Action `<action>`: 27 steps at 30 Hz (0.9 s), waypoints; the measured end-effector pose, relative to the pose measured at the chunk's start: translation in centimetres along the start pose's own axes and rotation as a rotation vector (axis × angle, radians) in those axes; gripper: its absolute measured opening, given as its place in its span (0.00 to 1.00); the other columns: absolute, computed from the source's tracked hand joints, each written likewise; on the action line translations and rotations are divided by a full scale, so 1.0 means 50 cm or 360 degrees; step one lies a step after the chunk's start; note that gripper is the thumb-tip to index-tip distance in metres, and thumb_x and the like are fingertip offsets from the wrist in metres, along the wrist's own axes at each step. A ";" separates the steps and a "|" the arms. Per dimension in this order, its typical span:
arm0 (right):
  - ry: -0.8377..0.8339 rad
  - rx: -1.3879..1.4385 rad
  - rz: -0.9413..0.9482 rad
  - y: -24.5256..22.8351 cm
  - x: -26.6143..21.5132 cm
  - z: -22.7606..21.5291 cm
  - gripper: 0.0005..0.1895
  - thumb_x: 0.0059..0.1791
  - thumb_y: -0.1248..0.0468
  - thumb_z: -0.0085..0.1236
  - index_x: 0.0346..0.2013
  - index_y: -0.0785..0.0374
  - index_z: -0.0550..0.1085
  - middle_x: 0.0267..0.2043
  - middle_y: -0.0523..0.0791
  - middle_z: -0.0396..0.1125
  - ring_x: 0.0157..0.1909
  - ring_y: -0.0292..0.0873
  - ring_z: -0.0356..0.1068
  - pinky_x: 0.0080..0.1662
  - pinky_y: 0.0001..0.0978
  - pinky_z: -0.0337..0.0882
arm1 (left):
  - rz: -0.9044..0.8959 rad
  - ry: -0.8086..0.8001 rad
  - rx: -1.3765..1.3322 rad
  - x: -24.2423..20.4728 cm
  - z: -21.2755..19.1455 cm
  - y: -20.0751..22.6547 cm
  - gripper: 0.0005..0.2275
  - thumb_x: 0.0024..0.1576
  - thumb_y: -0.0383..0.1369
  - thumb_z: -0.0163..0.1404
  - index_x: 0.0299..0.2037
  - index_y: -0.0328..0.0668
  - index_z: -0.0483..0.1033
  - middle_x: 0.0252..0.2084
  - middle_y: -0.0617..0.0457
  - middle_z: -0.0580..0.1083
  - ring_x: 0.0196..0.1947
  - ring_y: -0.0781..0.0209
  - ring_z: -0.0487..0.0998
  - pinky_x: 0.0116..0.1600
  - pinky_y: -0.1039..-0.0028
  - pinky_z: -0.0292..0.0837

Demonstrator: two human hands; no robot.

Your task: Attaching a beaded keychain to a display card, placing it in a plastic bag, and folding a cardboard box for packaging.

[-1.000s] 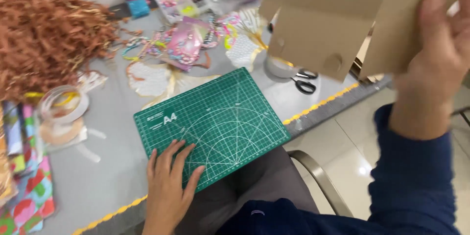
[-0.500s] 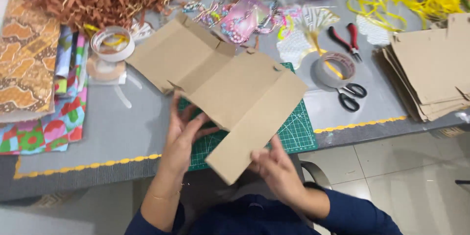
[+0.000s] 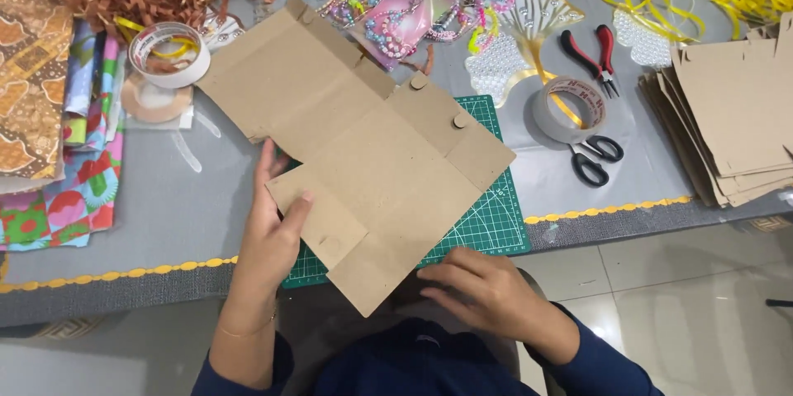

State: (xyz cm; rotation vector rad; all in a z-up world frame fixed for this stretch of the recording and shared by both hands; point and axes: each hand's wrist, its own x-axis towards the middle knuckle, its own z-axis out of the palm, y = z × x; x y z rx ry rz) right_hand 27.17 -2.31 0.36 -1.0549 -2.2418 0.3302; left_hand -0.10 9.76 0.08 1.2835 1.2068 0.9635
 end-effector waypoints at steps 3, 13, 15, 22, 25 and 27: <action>0.0197 -0.0472 -0.0195 0.022 -0.017 0.025 0.18 0.52 0.56 0.67 0.50 0.61 0.73 0.35 0.45 0.63 0.29 0.42 0.65 0.27 0.30 0.66 | 0.0099 -0.0011 0.0018 -0.010 0.004 0.018 0.31 0.60 0.26 0.40 0.75 0.44 0.43 0.77 0.47 0.52 0.78 0.58 0.48 0.75 0.65 0.44; 0.0178 -0.0574 -0.0189 0.010 0.022 0.002 0.13 0.55 0.65 0.57 0.54 0.61 0.74 0.60 0.55 0.68 0.66 0.56 0.68 0.64 0.48 0.69 | 0.0307 -0.0104 0.0239 -0.054 0.003 0.087 0.31 0.60 0.25 0.40 0.75 0.41 0.44 0.79 0.48 0.48 0.80 0.53 0.44 0.78 0.61 0.39; 0.0194 -0.0587 -0.0192 0.012 0.020 0.002 0.19 0.59 0.70 0.34 0.58 0.61 0.73 0.63 0.55 0.67 0.67 0.56 0.68 0.66 0.48 0.68 | 0.0316 -0.0188 0.0171 -0.063 -0.002 0.095 0.31 0.60 0.27 0.42 0.75 0.41 0.45 0.79 0.50 0.47 0.80 0.57 0.44 0.77 0.63 0.44; 0.0374 -0.0748 -0.0292 0.002 0.047 -0.016 0.15 0.57 0.67 0.57 0.60 0.59 0.73 0.62 0.55 0.68 0.65 0.54 0.70 0.66 0.45 0.71 | 0.0624 -0.0421 0.0153 -0.036 -0.016 0.139 0.30 0.61 0.24 0.42 0.74 0.35 0.44 0.79 0.46 0.47 0.80 0.54 0.44 0.79 0.64 0.42; 0.0674 -0.1026 -0.0380 -0.002 0.060 -0.019 0.18 0.53 0.65 0.70 0.56 0.53 0.74 0.57 0.50 0.72 0.58 0.51 0.76 0.60 0.41 0.76 | 0.0921 -0.0557 0.0136 -0.021 -0.017 0.182 0.30 0.63 0.25 0.42 0.75 0.33 0.43 0.80 0.42 0.46 0.81 0.50 0.45 0.82 0.62 0.39; 0.0814 -0.1149 -0.0421 -0.004 0.059 -0.026 0.12 0.54 0.64 0.64 0.51 0.52 0.75 0.52 0.52 0.74 0.53 0.54 0.79 0.57 0.42 0.76 | 0.0922 -0.0561 0.0199 -0.025 -0.019 0.208 0.29 0.61 0.24 0.44 0.73 0.31 0.49 0.78 0.42 0.52 0.79 0.54 0.52 0.78 0.66 0.51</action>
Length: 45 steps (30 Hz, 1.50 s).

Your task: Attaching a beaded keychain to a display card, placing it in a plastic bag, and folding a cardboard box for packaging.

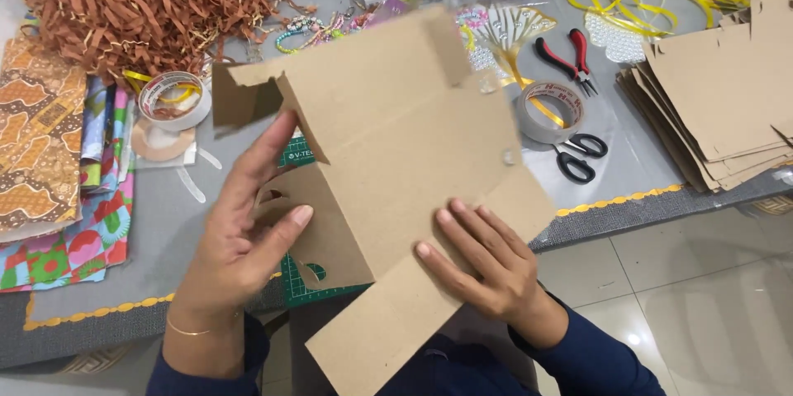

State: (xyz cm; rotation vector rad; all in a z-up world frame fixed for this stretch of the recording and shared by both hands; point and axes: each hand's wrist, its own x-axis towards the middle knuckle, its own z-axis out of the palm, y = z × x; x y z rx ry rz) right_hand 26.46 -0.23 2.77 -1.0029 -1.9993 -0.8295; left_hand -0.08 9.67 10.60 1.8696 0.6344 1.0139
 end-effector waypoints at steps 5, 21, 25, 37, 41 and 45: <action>-0.0093 -0.0013 0.0021 0.001 0.013 -0.008 0.12 0.55 0.64 0.64 0.53 0.53 0.75 0.53 0.53 0.73 0.55 0.55 0.78 0.58 0.43 0.75 | 0.0011 -0.0012 -0.0120 0.034 -0.013 -0.017 0.30 0.60 0.24 0.47 0.73 0.35 0.48 0.77 0.43 0.53 0.72 0.52 0.62 0.73 0.66 0.60; -0.0464 0.0186 -0.0006 0.019 0.003 0.012 0.20 0.51 0.51 0.71 0.48 0.61 0.75 0.23 0.38 0.59 0.23 0.37 0.58 0.26 0.29 0.58 | -0.0186 -0.0516 0.0473 -0.134 -0.023 -0.101 0.42 0.37 0.56 0.67 0.63 0.52 0.72 0.59 0.57 0.79 0.61 0.62 0.77 0.75 0.51 0.47; -0.0476 0.0178 -0.0034 0.018 0.016 0.042 0.18 0.55 0.48 0.60 0.47 0.59 0.75 0.20 0.37 0.56 0.20 0.36 0.56 0.25 0.27 0.59 | -0.0290 -0.0094 0.0597 -0.149 -0.008 -0.127 0.08 0.56 0.40 0.55 0.30 0.49 0.83 0.31 0.65 0.84 0.31 0.71 0.83 0.68 0.59 0.62; -0.0794 0.0328 0.0343 0.011 0.027 0.077 0.08 0.55 0.62 0.60 0.48 0.59 0.74 0.44 0.44 0.69 0.43 0.46 0.66 0.41 0.38 0.62 | -0.0914 0.0218 0.1102 -0.141 0.034 -0.137 0.27 0.54 0.44 0.57 0.64 0.51 0.67 0.33 0.57 0.73 0.41 0.57 0.76 0.64 0.60 0.59; -0.0846 0.0560 0.0448 -0.014 0.030 0.080 0.14 0.56 0.71 0.47 0.55 0.66 0.73 0.54 0.52 0.69 0.56 0.54 0.68 0.54 0.44 0.68 | -0.0240 0.0079 0.1634 -0.122 0.063 -0.128 0.30 0.56 0.40 0.54 0.69 0.45 0.62 0.67 0.47 0.63 0.70 0.51 0.62 0.74 0.41 0.47; -0.0852 0.0653 0.0558 -0.059 0.020 0.103 0.17 0.53 0.73 0.50 0.58 0.69 0.72 0.60 0.55 0.68 0.65 0.58 0.67 0.63 0.50 0.69 | -0.0074 -0.0285 0.1639 -0.104 0.111 -0.138 0.29 0.62 0.45 0.46 0.71 0.41 0.58 0.73 0.47 0.60 0.75 0.53 0.57 0.76 0.46 0.41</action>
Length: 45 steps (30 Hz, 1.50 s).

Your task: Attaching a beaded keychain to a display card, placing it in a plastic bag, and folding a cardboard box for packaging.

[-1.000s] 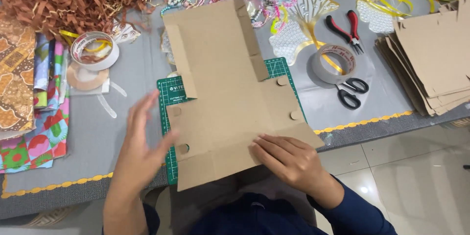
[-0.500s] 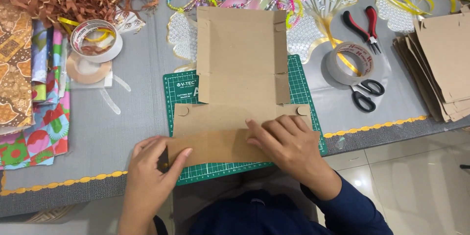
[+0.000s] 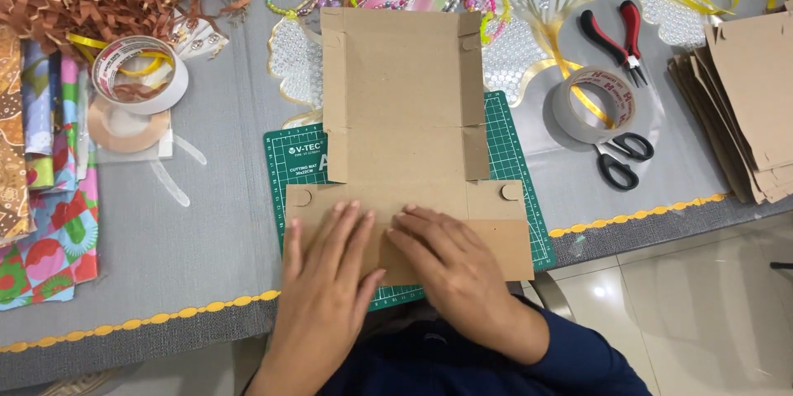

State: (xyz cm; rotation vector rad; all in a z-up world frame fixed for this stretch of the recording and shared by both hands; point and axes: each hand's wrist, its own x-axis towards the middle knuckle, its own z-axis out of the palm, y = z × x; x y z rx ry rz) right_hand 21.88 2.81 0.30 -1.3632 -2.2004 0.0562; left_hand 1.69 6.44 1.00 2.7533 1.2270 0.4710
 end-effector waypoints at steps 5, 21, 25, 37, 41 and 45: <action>-0.0174 0.0023 0.0128 -0.003 0.010 0.031 0.25 0.58 0.63 0.45 0.70 0.68 0.60 0.73 0.55 0.57 0.75 0.53 0.56 0.73 0.47 0.54 | 0.0027 -0.0002 0.0082 0.019 0.023 0.004 0.29 0.65 0.45 0.38 0.74 0.37 0.52 0.77 0.48 0.54 0.78 0.57 0.51 0.78 0.53 0.42; -0.0355 -0.0217 0.0046 0.013 0.025 0.012 0.32 0.59 0.56 0.33 0.75 0.67 0.50 0.80 0.54 0.45 0.81 0.50 0.41 0.78 0.48 0.39 | 0.0014 -0.0025 0.0063 0.027 0.014 0.004 0.29 0.66 0.45 0.33 0.74 0.37 0.51 0.78 0.47 0.53 0.78 0.58 0.50 0.78 0.51 0.42; -0.0383 -0.0250 0.0052 0.029 0.014 -0.004 0.36 0.59 0.47 0.36 0.76 0.64 0.50 0.80 0.52 0.44 0.82 0.49 0.40 0.77 0.47 0.39 | 0.0019 0.0015 0.0158 0.024 0.016 0.003 0.29 0.65 0.47 0.34 0.75 0.39 0.52 0.78 0.47 0.54 0.78 0.58 0.52 0.76 0.48 0.45; -0.0332 -0.0424 0.0230 0.093 -0.067 -0.055 0.46 0.54 0.37 0.42 0.77 0.64 0.48 0.81 0.51 0.40 0.82 0.47 0.37 0.78 0.44 0.34 | 0.0029 0.0072 0.0132 0.016 0.022 0.001 0.29 0.65 0.46 0.36 0.74 0.41 0.54 0.77 0.48 0.54 0.78 0.57 0.52 0.76 0.46 0.43; -0.0340 -0.0345 0.0086 0.100 -0.076 -0.080 0.53 0.50 0.32 0.47 0.76 0.64 0.49 0.80 0.51 0.44 0.82 0.49 0.40 0.78 0.48 0.38 | 0.0044 0.0068 -0.0009 0.012 0.014 -0.008 0.30 0.65 0.48 0.37 0.73 0.38 0.54 0.76 0.47 0.57 0.77 0.56 0.54 0.77 0.50 0.41; -0.0403 -0.0412 -0.0042 0.112 -0.095 -0.092 0.56 0.47 0.30 0.52 0.77 0.60 0.49 0.81 0.50 0.43 0.82 0.49 0.39 0.78 0.48 0.39 | 0.0180 -0.0012 -0.0083 -0.006 -0.008 -0.031 0.47 0.54 0.65 0.48 0.75 0.38 0.49 0.77 0.46 0.53 0.77 0.53 0.51 0.78 0.53 0.40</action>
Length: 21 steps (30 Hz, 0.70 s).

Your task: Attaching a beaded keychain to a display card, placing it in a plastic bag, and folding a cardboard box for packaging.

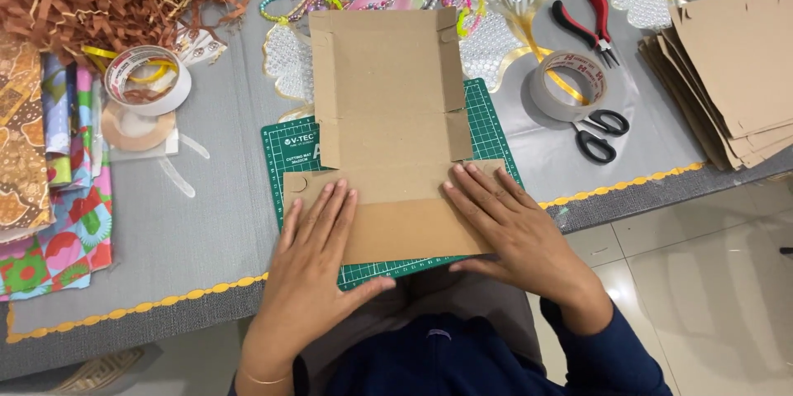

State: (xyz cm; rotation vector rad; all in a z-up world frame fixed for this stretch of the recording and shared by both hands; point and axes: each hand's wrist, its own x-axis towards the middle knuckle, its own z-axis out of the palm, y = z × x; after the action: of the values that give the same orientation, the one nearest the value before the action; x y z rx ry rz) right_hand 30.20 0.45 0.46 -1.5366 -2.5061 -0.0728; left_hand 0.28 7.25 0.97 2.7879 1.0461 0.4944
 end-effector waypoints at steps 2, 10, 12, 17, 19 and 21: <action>-0.0024 0.0032 -0.0007 0.006 -0.014 -0.006 0.52 0.49 0.34 0.52 0.77 0.59 0.49 0.81 0.49 0.42 0.82 0.48 0.39 0.77 0.46 0.40 | -0.0016 -0.0025 0.0061 -0.014 -0.006 -0.009 0.49 0.51 0.67 0.50 0.76 0.41 0.49 0.78 0.49 0.54 0.76 0.55 0.53 0.75 0.55 0.45; -0.0094 0.0399 0.0012 0.023 -0.036 -0.020 0.43 0.50 0.48 0.58 0.76 0.54 0.53 0.80 0.49 0.45 0.81 0.49 0.42 0.76 0.44 0.44 | -0.0018 -0.0040 -0.0031 -0.014 -0.012 -0.016 0.51 0.41 0.69 0.60 0.68 0.41 0.59 0.73 0.47 0.58 0.72 0.49 0.57 0.69 0.47 0.50; -0.0127 0.0476 -0.0042 0.026 -0.039 -0.023 0.37 0.53 0.55 0.53 0.75 0.56 0.54 0.80 0.50 0.45 0.81 0.50 0.41 0.76 0.46 0.43 | -0.0008 0.0002 0.0019 -0.014 -0.007 -0.018 0.50 0.43 0.70 0.57 0.68 0.44 0.58 0.74 0.48 0.58 0.74 0.47 0.56 0.73 0.41 0.41; -0.0119 0.0653 -0.0048 0.033 -0.046 -0.028 0.32 0.53 0.69 0.42 0.74 0.56 0.57 0.79 0.48 0.49 0.80 0.51 0.46 0.76 0.49 0.45 | 0.0022 -0.0018 0.0091 -0.013 -0.017 -0.017 0.48 0.47 0.69 0.53 0.72 0.46 0.57 0.74 0.49 0.58 0.74 0.49 0.56 0.72 0.48 0.48; -0.0080 0.0716 -0.0049 0.034 -0.048 -0.028 0.34 0.51 0.79 0.36 0.72 0.57 0.60 0.78 0.49 0.52 0.80 0.52 0.49 0.76 0.50 0.45 | 0.0031 -0.0016 0.0074 -0.013 -0.025 -0.021 0.47 0.47 0.68 0.54 0.71 0.45 0.58 0.74 0.49 0.59 0.74 0.49 0.57 0.72 0.48 0.48; 0.0134 0.0920 0.0082 0.031 -0.047 -0.033 0.25 0.56 0.77 0.35 0.65 0.61 0.69 0.71 0.47 0.62 0.76 0.50 0.58 0.77 0.46 0.52 | 0.0012 -0.0060 -0.0129 -0.015 -0.036 -0.029 0.41 0.51 0.62 0.53 0.70 0.45 0.61 0.71 0.50 0.64 0.73 0.52 0.60 0.72 0.52 0.48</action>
State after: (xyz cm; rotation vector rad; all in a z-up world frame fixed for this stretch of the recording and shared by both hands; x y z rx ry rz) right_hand 32.84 -1.16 1.53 -1.3127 -2.1487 0.5334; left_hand -1.75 7.84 2.15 2.7206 0.9858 0.4717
